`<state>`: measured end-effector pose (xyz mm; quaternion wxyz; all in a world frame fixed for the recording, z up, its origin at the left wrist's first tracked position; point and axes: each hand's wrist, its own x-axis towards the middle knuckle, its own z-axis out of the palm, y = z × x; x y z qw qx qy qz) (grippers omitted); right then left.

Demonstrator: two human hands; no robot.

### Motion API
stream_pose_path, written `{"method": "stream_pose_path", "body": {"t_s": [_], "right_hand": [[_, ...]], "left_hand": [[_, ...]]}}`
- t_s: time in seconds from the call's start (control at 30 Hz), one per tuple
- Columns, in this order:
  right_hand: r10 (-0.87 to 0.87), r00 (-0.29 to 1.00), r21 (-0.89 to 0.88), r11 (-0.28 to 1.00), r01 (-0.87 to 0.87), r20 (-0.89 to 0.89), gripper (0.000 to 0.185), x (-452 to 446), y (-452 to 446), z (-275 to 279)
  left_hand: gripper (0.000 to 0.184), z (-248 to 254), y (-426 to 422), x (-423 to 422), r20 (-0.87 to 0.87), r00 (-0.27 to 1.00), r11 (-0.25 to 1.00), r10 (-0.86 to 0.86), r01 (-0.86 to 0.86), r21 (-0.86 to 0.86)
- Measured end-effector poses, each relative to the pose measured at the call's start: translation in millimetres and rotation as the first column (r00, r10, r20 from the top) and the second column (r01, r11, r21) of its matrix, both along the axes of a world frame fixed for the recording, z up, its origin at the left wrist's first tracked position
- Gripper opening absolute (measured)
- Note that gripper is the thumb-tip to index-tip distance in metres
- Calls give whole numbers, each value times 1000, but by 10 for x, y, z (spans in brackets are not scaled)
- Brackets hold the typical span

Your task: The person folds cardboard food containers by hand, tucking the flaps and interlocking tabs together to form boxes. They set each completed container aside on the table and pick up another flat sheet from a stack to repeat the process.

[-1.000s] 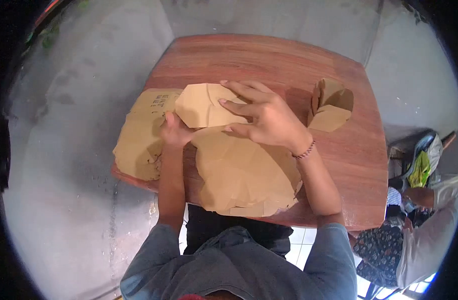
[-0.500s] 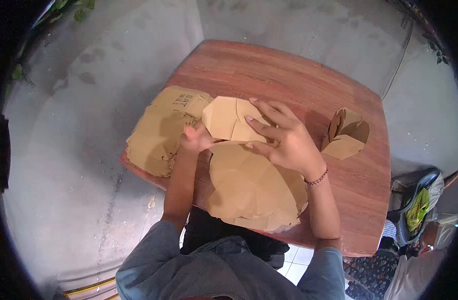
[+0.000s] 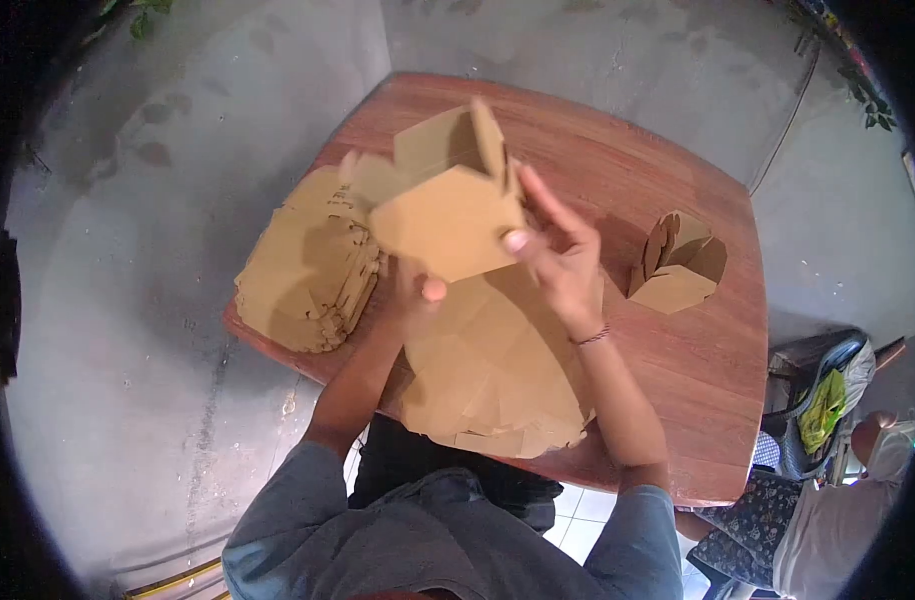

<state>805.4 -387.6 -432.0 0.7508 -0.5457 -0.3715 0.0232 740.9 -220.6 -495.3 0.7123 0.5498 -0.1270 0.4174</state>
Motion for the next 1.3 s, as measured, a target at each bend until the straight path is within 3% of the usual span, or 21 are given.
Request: {"method": "stream_pose_path", "body": {"t_s": [0.03, 0.17, 0.2, 0.23, 0.33, 0.37, 0.4, 0.43, 0.63, 0.67, 0.7, 0.73, 0.8, 0.83, 0.9, 0.93, 1.0, 1.13, 1.2, 1.23, 1.3], "right_hand": [[-1, 1000, -2, 1000, 1, -5, 65, -47, 32, -16], [78, 994, 40, 996, -81, 73, 83, -191, 61, 98], [76, 989, 58, 995, -84, 123, 92, -227, 57, 161], [-24, 983, 15, 1000, 21, 183, 109, -285, 74, 191], [-4, 942, 58, 998, -16, 335, 122, -81, 131, -204], [60, 998, 151, 987, -58, -7, 128, -309, 76, -277], [54, 999, 148, 988, -52, -7, 128, -314, 64, -269], [43, 999, 184, 982, -47, 26, 125, -315, 70, -236], [-14, 976, 393, 916, -76, 219, 108, -107, 169, -31], [-189, 935, 349, 934, 77, 299, 88, -27, 88, 29], [-349, 856, 317, 919, 234, 381, 70, 49, -59, 101], [-351, 856, 316, 919, 236, 380, 70, 34, -213, 187], [-472, 755, 120, 873, 473, 455, 43, -101, -476, 409], [-469, 756, 118, 874, 471, 457, 43, -168, -517, 535], [-153, 842, -263, 908, 326, 517, 22, -267, -570, 723], [-153, 843, -263, 908, 326, 516, 22, -273, -549, 745], [97, 918, -645, 740, 191, 384, 21, -270, -457, 768], [228, 842, -708, 667, 230, 488, 22, -176, -322, 436], [155, 954, -721, 688, 81, 255, 26, -120, -270, 244], [158, 953, -720, 689, 83, 261, 26, -109, -246, 219], [106, 990, -646, 763, -18, 98, 28, -132, -206, 184]], "left_hand": [[96, -49, 67, -61, -184, 979, 989, -82, 103, 107], [94, -135, 302, -54, -237, 950, 975, -203, 220, 44], [92, -149, 347, -44, -141, 984, 938, -110, 150, 313], [90, -176, 353, -36, -21, 999, 834, -42, 47, 550], [92, -299, 145, 19, -42, 999, 889, 10, 11, 458], [92, -298, 174, 1, -40, 999, 891, 5, 14, 455], [95, -297, 248, -42, -107, 994, 830, -18, 75, 553], [99, -290, 281, -64, -176, 984, 755, -32, 139, 641], [99, -255, 258, 153, -216, 970, 761, 108, 59, 646], [99, -123, 251, 143, -218, 970, 761, 106, 62, 646], [98, 12, 257, 127, 2, 991, 779, 135, -108, 618], [98, 129, 256, 112, 220, 960, 791, 172, -268, 551], [98, 187, 269, 120, 242, 949, 733, 202, -310, 605], [98, 196, 268, 126, 267, 935, 668, 232, -353, 655], [95, 180, 260, 130, 296, 914, 613, 278, -406, 677], [92, 174, 259, 127, 327, 890, 552, 317, -454, 699], [91, 168, 269, 121, 334, 885, 505, 325, -461, 730], [86, 207, 207, 93, 303, 900, 455, 312, -421, 785], [87, 97, 200, 132, 314, 894, 410, 320, -430, 805], [88, 98, 198, 141, 326, 886, 361, 330, -438, 823], [90, 91, 189, 132, 334, 864, 354, 375, -467, 810]]}}
